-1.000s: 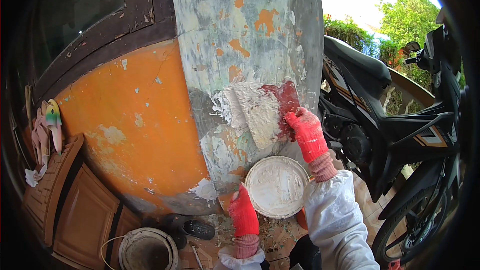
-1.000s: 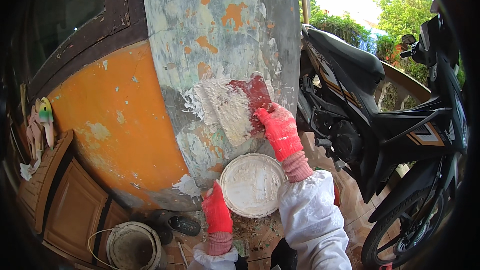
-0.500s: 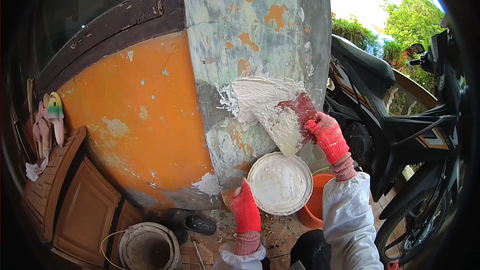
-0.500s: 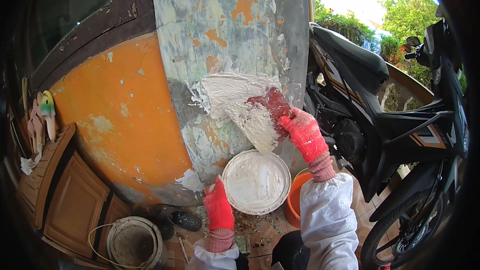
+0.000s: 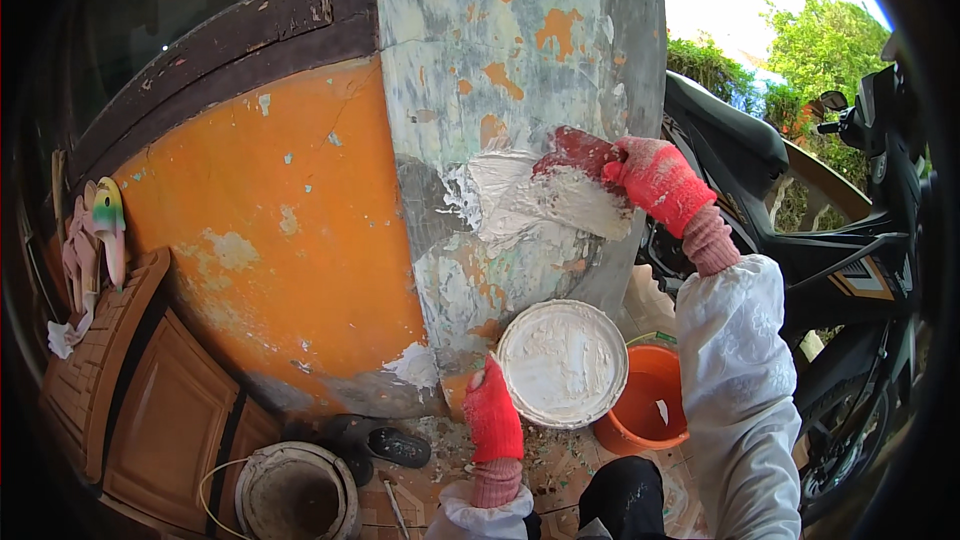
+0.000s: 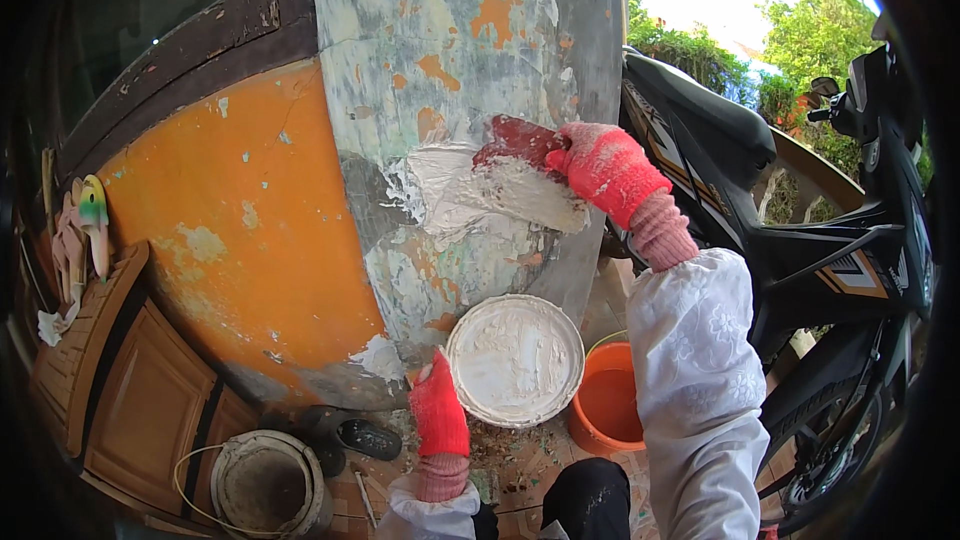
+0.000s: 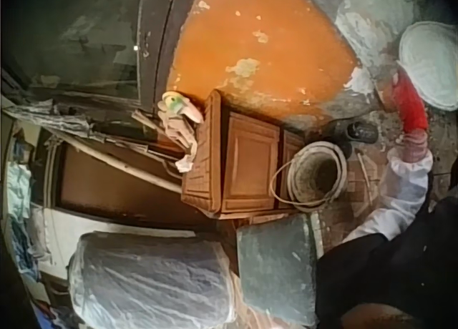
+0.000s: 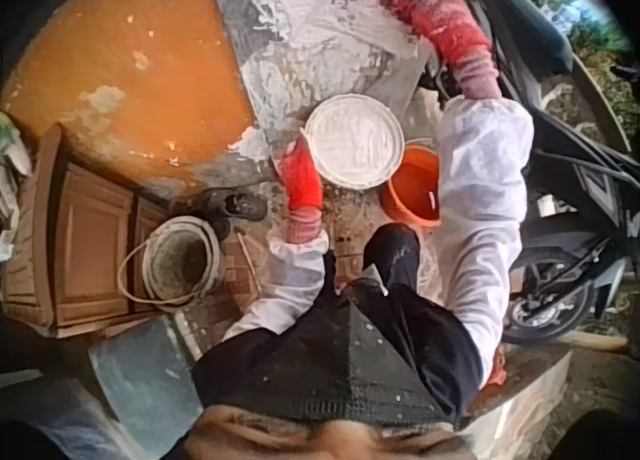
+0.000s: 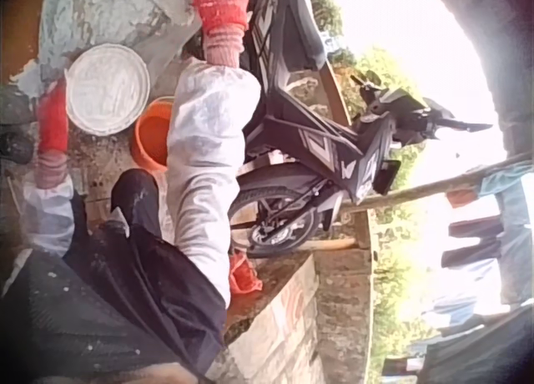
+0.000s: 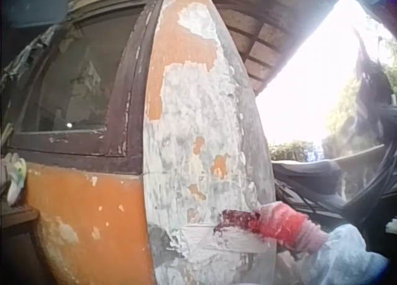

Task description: The person applies wall putty onto a wall using a putty knife, scoops additional putty from a round lid, and spreads it over the wall surface. The person then scrapes excess putty back and forth between the putty knife and the lid.

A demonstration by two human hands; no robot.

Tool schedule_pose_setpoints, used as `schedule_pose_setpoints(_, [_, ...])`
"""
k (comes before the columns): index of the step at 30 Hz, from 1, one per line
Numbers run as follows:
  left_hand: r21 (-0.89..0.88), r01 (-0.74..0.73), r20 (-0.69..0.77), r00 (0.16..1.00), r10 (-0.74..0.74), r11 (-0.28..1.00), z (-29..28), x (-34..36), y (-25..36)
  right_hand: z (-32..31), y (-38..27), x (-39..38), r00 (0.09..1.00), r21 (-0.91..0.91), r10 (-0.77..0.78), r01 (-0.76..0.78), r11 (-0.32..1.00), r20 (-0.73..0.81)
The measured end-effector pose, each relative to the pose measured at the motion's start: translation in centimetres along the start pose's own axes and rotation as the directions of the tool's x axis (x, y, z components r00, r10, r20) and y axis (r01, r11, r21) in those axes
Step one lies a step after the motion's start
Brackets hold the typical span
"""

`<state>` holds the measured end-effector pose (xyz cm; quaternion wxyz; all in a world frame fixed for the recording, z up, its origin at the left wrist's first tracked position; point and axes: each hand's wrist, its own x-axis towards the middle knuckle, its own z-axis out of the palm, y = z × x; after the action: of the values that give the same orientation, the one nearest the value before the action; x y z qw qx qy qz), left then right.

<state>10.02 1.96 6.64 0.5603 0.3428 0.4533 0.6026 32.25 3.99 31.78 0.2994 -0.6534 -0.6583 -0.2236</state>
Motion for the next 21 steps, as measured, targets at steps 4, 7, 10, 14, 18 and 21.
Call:
schedule_pose_setpoints(4, [-0.049,-0.026,0.027,0.999,0.027,0.998,0.1,0.0,0.2,-3.1,1.6,-0.9,1.000,-0.009,0.018,-0.018,1.000,-0.024])
schedule_pose_setpoints(7, [0.030,-0.028,-0.009,1.000,0.028,0.999,-0.1,0.1,0.3,-3.3,-0.4,-1.5,0.967,0.176,0.209,-0.233,0.956,0.144])
schedule_pose_setpoints(10, [-0.083,0.010,0.032,0.999,-0.007,0.997,0.0,0.3,-0.6,-0.4,-1.7,-0.5,0.981,0.050,-0.076,0.068,0.996,0.179])
schedule_pose_setpoints(14, [-0.006,0.020,0.005,1.000,-0.020,1.000,0.5,-0.3,0.3,0.7,-1.4,-0.1,0.995,-0.019,-0.047,0.049,0.999,0.091])
schedule_pose_setpoints(18, [-0.023,-0.009,0.005,1.000,0.009,1.000,-0.1,-0.4,0.8,0.3,2.1,-1.6,0.994,0.065,0.092,-0.088,0.994,-0.060])
schedule_pose_setpoints(21, [-0.016,-0.025,0.019,1.000,0.025,1.000,-0.1,-0.3,0.5,-1.4,3.6,-3.6,0.923,0.302,0.364,-0.384,0.873,0.123])
